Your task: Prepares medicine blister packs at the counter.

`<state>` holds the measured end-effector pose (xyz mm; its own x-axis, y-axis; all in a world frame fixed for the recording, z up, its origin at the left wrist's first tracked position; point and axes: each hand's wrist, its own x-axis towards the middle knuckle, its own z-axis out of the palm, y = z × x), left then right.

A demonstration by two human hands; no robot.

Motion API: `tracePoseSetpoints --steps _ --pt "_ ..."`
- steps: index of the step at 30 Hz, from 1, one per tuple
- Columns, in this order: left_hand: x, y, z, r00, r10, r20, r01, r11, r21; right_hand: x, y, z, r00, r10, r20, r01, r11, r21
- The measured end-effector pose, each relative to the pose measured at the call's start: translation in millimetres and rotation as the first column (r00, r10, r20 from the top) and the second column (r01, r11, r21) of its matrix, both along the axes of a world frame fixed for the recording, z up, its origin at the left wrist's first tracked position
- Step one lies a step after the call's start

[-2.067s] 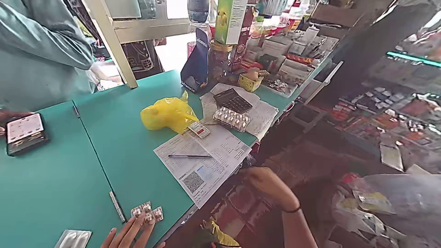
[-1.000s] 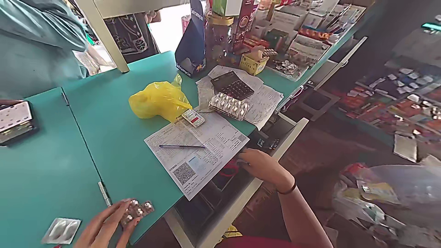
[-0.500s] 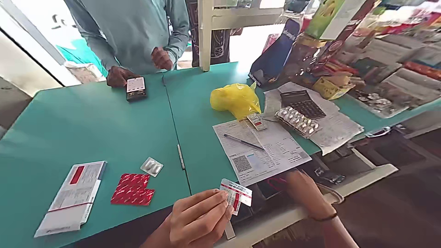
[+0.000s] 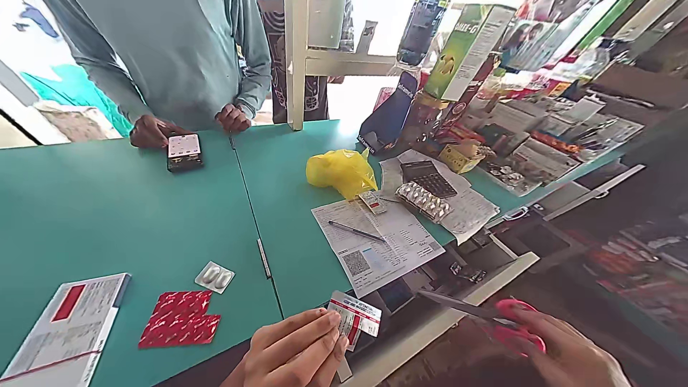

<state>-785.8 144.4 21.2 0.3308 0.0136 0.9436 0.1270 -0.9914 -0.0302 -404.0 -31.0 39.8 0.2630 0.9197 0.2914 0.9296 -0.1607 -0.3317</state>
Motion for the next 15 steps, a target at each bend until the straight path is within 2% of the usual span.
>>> tracePoseSetpoints --steps 3,5,7,9,10,12,15 --pt "-2 -3 1 0.993 -0.111 0.042 0.114 0.99 -0.079 -8 -17 -13 0.974 -0.049 -0.222 0.08 0.988 0.13" --pt "-1 -4 1 0.937 -0.325 0.127 0.347 0.908 -0.233 -22 -8 -24 0.905 0.103 -0.414 0.034 0.95 0.31" --pt "10 -5 4 0.777 -0.522 0.353 0.629 0.668 -0.397 -45 8 -31 0.716 0.326 -0.617 -0.018 0.892 0.451" --pt "24 -4 9 0.515 -0.631 0.581 0.851 0.29 -0.438 -69 29 -37 0.574 0.445 -0.687 -0.008 0.842 0.539" --pt "30 -2 7 0.37 -0.649 0.665 0.906 0.094 -0.413 -81 40 -42 0.527 0.49 -0.695 -0.003 0.819 0.574" --pt "40 2 2 0.136 -0.589 0.796 0.922 -0.218 -0.319 -102 59 -53 0.483 0.539 -0.69 -0.01 0.792 0.611" --pt "50 3 0 -0.023 -0.43 0.902 0.852 -0.481 -0.208 -120 75 -67 0.463 0.57 -0.678 -0.076 0.788 0.611"
